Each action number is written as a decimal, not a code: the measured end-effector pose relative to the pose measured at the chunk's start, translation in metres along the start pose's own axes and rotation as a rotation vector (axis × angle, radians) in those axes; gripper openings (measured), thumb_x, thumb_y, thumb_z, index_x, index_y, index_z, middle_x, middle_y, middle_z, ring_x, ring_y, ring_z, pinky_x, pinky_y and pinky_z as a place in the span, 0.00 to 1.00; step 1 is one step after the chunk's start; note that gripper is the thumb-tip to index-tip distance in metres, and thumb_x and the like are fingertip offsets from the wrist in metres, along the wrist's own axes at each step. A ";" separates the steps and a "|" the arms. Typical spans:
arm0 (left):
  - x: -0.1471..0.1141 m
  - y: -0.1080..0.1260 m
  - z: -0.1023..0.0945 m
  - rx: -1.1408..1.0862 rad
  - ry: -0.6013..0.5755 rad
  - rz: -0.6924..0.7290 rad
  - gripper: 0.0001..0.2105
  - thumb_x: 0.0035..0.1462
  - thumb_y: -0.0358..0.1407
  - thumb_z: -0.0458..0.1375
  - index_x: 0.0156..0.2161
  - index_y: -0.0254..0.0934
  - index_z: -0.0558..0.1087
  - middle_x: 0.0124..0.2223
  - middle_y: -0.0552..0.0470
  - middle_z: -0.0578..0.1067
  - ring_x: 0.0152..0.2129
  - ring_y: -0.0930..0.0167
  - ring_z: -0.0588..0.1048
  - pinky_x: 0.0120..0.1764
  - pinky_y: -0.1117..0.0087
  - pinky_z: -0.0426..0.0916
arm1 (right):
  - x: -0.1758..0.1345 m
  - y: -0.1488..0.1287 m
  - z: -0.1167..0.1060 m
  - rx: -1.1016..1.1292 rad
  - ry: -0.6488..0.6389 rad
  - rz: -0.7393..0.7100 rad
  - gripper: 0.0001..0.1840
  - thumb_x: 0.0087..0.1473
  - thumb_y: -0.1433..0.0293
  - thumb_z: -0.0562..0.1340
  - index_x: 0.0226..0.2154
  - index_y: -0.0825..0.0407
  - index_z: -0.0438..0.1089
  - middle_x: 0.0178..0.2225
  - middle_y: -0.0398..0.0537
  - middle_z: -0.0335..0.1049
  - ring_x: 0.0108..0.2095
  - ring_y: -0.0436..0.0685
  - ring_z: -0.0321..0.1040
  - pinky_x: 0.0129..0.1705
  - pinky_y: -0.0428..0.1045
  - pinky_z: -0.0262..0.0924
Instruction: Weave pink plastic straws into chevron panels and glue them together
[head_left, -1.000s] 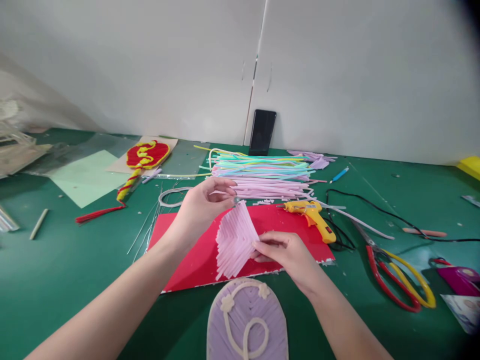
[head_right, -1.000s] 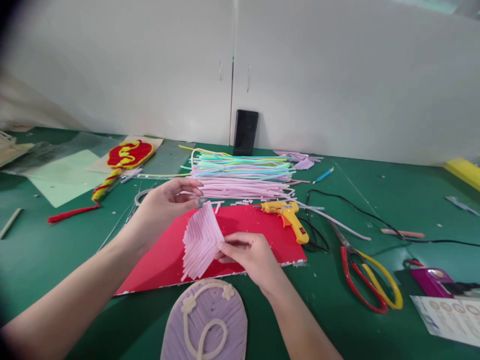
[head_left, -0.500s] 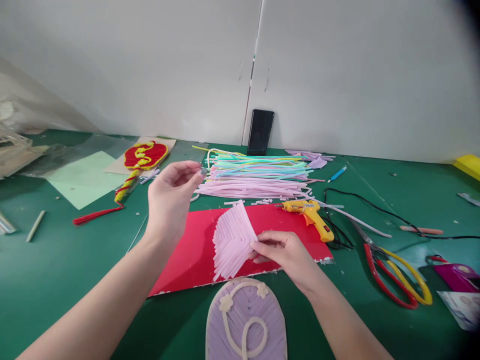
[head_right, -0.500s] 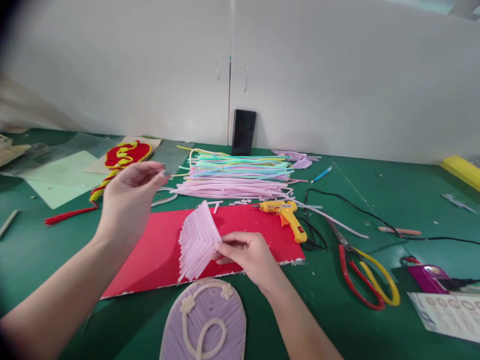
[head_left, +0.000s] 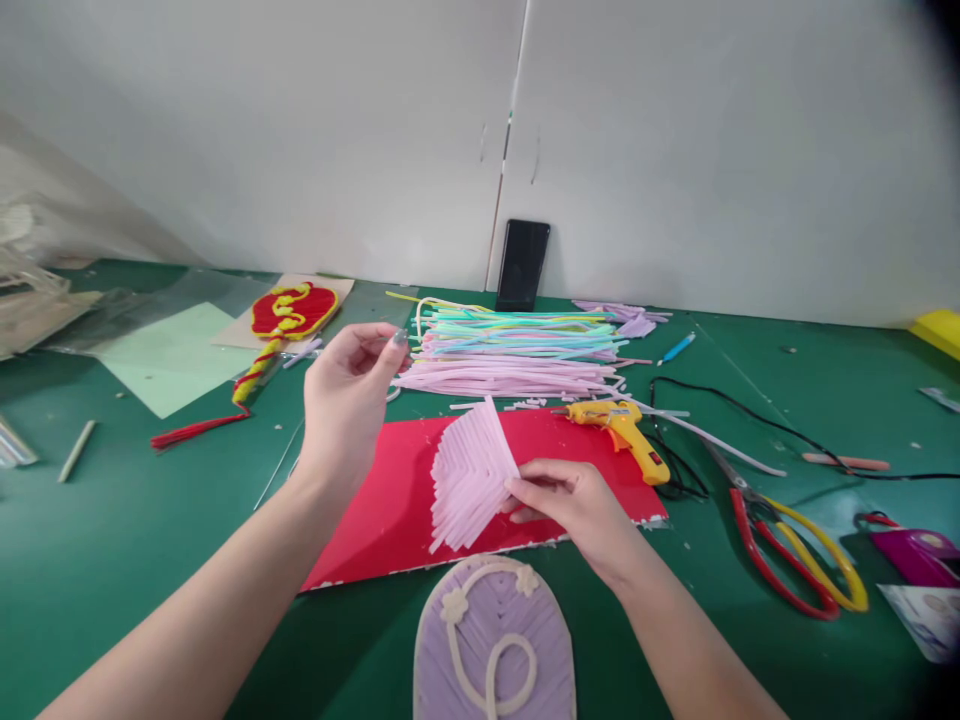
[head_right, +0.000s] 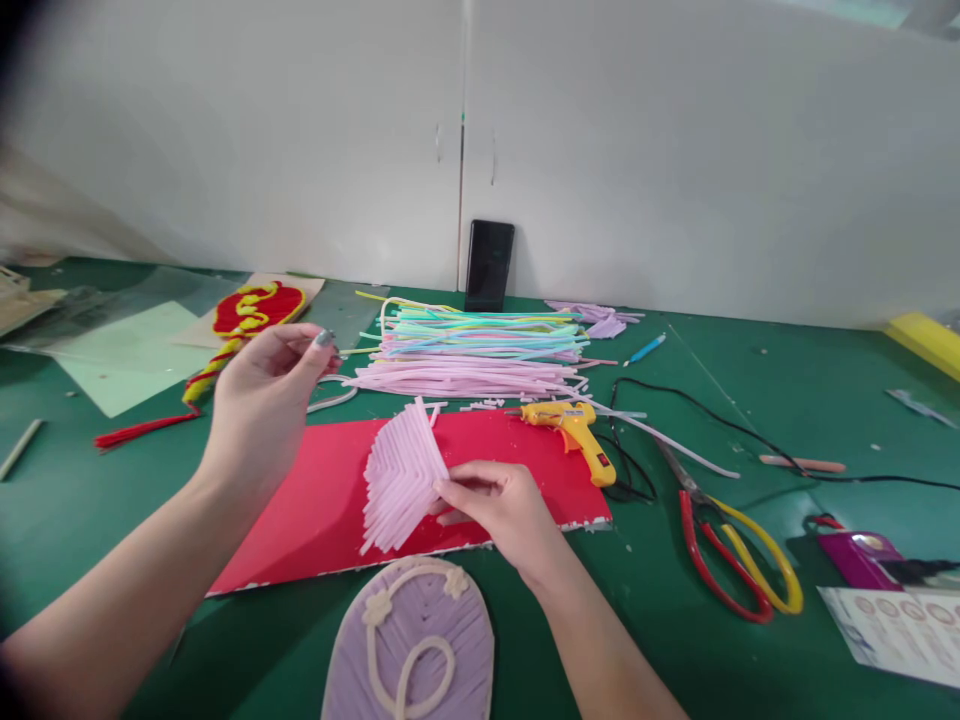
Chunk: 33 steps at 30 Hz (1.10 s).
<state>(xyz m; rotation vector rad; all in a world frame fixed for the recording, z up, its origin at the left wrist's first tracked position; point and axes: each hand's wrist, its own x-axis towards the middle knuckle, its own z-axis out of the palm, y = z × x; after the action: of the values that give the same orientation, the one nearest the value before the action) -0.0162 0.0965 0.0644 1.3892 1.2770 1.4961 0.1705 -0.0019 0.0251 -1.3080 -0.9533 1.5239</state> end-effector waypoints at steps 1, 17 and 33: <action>-0.001 0.000 0.001 0.012 -0.014 0.009 0.08 0.50 0.40 0.57 0.35 0.40 0.70 0.28 0.56 0.71 0.27 0.75 0.71 0.34 0.74 0.67 | 0.000 0.000 0.000 -0.004 0.001 0.000 0.12 0.40 0.63 0.68 0.26 0.56 0.74 0.24 0.47 0.74 0.28 0.53 0.71 0.33 0.49 0.69; -0.013 -0.004 0.013 0.315 -0.471 0.086 0.10 0.54 0.41 0.52 0.33 0.38 0.72 0.33 0.51 0.75 0.31 0.70 0.72 0.37 0.71 0.65 | -0.001 -0.002 0.001 -0.017 -0.023 0.009 0.13 0.40 0.62 0.67 0.27 0.55 0.74 0.24 0.46 0.74 0.28 0.54 0.72 0.33 0.48 0.68; -0.023 0.002 0.017 0.323 -0.502 0.097 0.04 0.50 0.36 0.56 0.30 0.38 0.72 0.29 0.53 0.75 0.27 0.72 0.72 0.33 0.72 0.67 | 0.000 0.000 0.001 -0.019 -0.008 0.027 0.14 0.39 0.61 0.68 0.27 0.55 0.74 0.24 0.47 0.74 0.28 0.54 0.72 0.34 0.50 0.69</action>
<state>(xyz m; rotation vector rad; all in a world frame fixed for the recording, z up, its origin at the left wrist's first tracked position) 0.0046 0.0772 0.0589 1.9107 1.1658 0.9300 0.1691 -0.0017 0.0257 -1.3343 -0.9602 1.5451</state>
